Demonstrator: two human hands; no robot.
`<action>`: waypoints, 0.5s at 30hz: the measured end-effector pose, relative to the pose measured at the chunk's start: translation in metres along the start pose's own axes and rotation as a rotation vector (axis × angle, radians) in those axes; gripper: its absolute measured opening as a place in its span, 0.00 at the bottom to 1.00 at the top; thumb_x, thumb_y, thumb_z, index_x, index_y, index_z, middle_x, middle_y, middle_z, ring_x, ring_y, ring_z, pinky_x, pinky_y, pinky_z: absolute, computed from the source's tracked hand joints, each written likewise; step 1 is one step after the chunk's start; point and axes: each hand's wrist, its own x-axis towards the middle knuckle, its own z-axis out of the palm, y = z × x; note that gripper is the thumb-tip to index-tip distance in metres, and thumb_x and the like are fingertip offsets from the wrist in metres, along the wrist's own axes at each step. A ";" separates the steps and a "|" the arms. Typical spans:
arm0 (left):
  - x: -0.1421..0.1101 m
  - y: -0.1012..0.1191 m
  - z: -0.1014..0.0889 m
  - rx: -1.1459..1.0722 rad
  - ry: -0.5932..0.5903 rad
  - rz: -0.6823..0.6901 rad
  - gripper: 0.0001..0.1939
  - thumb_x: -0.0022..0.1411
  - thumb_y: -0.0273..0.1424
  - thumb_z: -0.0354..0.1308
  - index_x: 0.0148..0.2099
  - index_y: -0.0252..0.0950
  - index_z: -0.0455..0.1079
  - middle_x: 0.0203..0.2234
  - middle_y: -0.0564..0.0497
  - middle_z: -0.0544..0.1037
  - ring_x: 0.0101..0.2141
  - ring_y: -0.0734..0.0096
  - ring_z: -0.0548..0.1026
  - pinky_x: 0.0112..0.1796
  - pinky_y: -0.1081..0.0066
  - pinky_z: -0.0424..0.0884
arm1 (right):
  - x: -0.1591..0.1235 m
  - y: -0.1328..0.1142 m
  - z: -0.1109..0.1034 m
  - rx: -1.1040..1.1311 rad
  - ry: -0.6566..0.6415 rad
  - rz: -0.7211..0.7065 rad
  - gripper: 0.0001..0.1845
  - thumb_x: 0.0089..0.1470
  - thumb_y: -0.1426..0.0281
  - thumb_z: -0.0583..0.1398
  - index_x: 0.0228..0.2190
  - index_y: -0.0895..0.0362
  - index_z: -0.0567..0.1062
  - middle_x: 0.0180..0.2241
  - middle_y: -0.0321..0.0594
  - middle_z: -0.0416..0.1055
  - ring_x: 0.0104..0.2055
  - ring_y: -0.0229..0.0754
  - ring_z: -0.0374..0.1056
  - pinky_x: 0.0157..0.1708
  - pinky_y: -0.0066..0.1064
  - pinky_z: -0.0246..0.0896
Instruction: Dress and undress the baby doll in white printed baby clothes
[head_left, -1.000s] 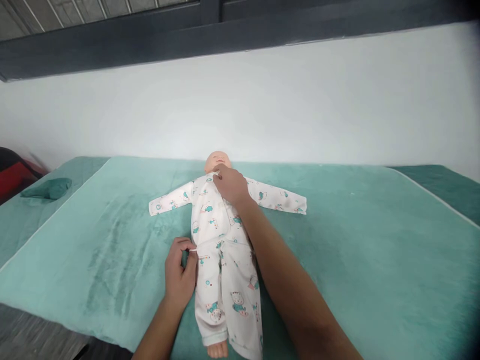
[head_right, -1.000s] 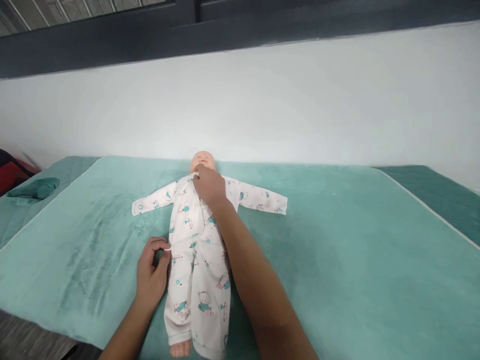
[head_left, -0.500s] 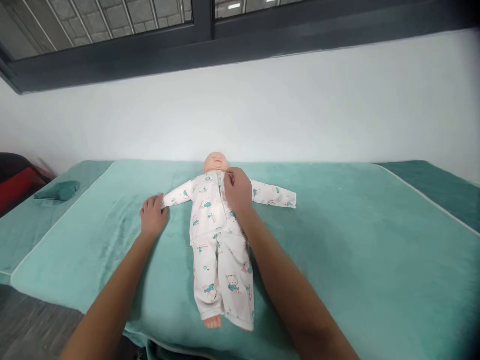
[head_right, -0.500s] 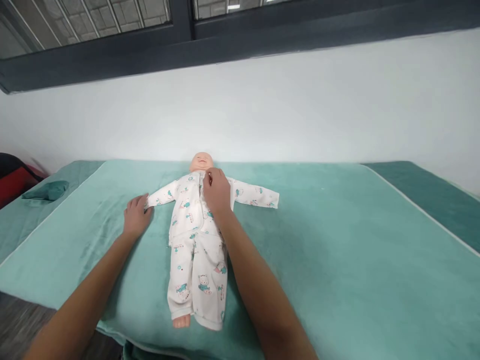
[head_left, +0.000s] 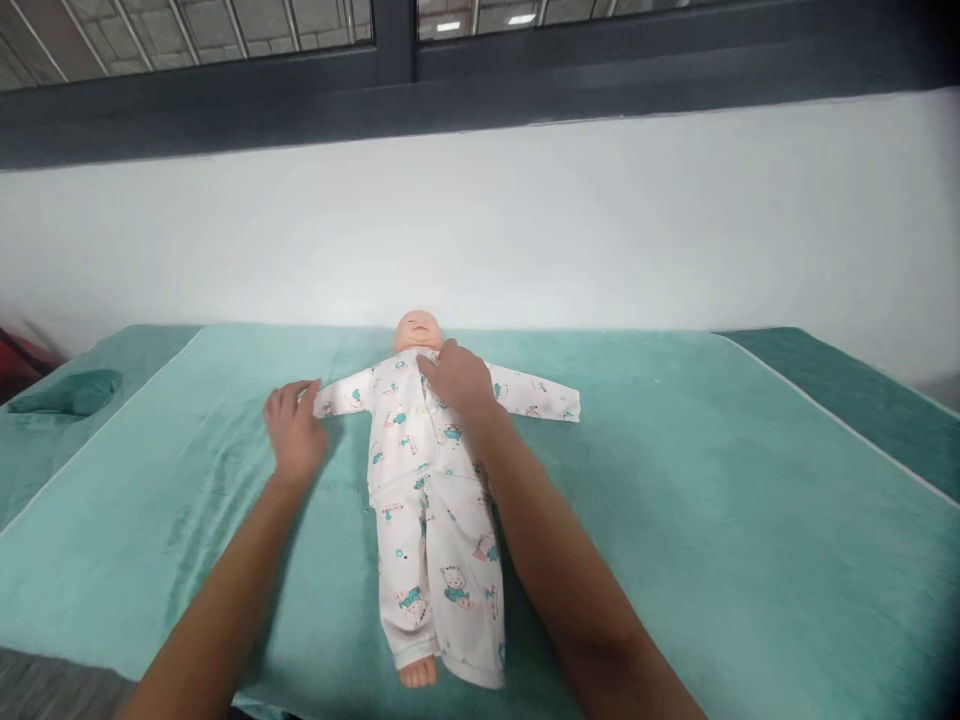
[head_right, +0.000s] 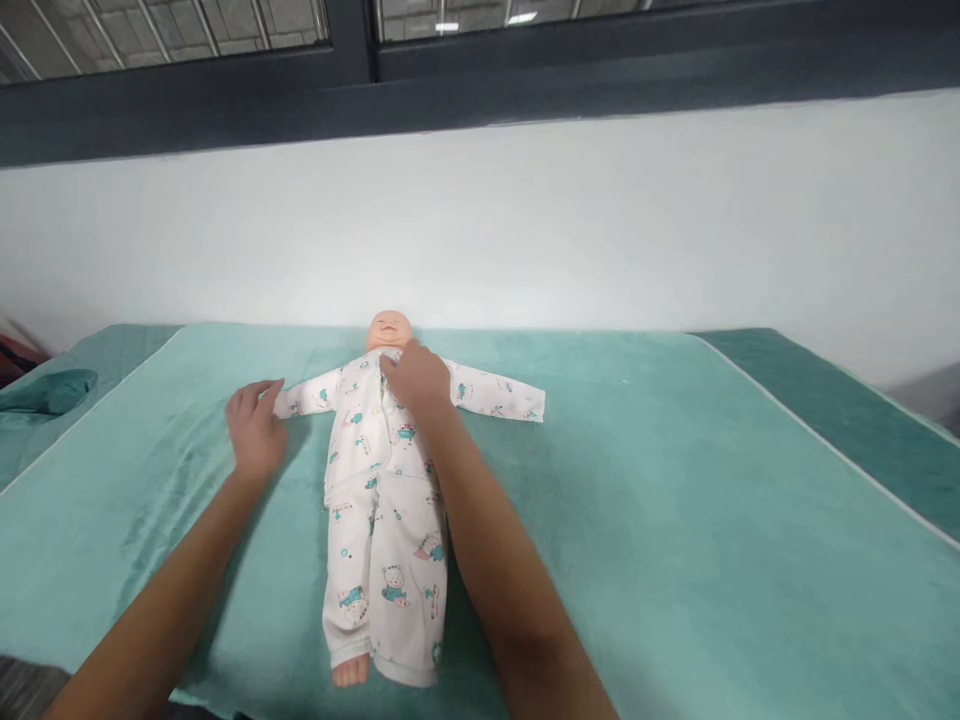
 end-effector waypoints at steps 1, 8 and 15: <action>0.005 0.017 0.004 -0.116 0.026 0.018 0.29 0.57 0.17 0.49 0.58 0.37 0.74 0.53 0.40 0.75 0.56 0.53 0.69 0.59 0.53 0.61 | 0.003 -0.005 -0.002 -0.043 -0.034 0.022 0.18 0.62 0.55 0.55 0.41 0.58 0.70 0.40 0.54 0.75 0.42 0.54 0.71 0.39 0.39 0.60; 0.068 0.122 0.046 -0.574 -0.159 -0.153 0.13 0.63 0.30 0.54 0.44 0.35 0.79 0.40 0.45 0.79 0.40 0.62 0.76 0.48 0.63 0.72 | 0.000 0.005 0.004 0.054 0.060 0.054 0.09 0.61 0.64 0.52 0.32 0.53 0.69 0.34 0.42 0.75 0.35 0.47 0.68 0.34 0.35 0.55; 0.082 0.123 0.057 -0.582 -0.222 -0.058 0.12 0.65 0.33 0.56 0.40 0.36 0.80 0.36 0.46 0.77 0.38 0.63 0.75 0.48 0.62 0.70 | 0.015 0.020 0.012 0.510 0.132 0.018 0.07 0.54 0.65 0.57 0.30 0.53 0.73 0.31 0.35 0.77 0.35 0.41 0.69 0.39 0.32 0.60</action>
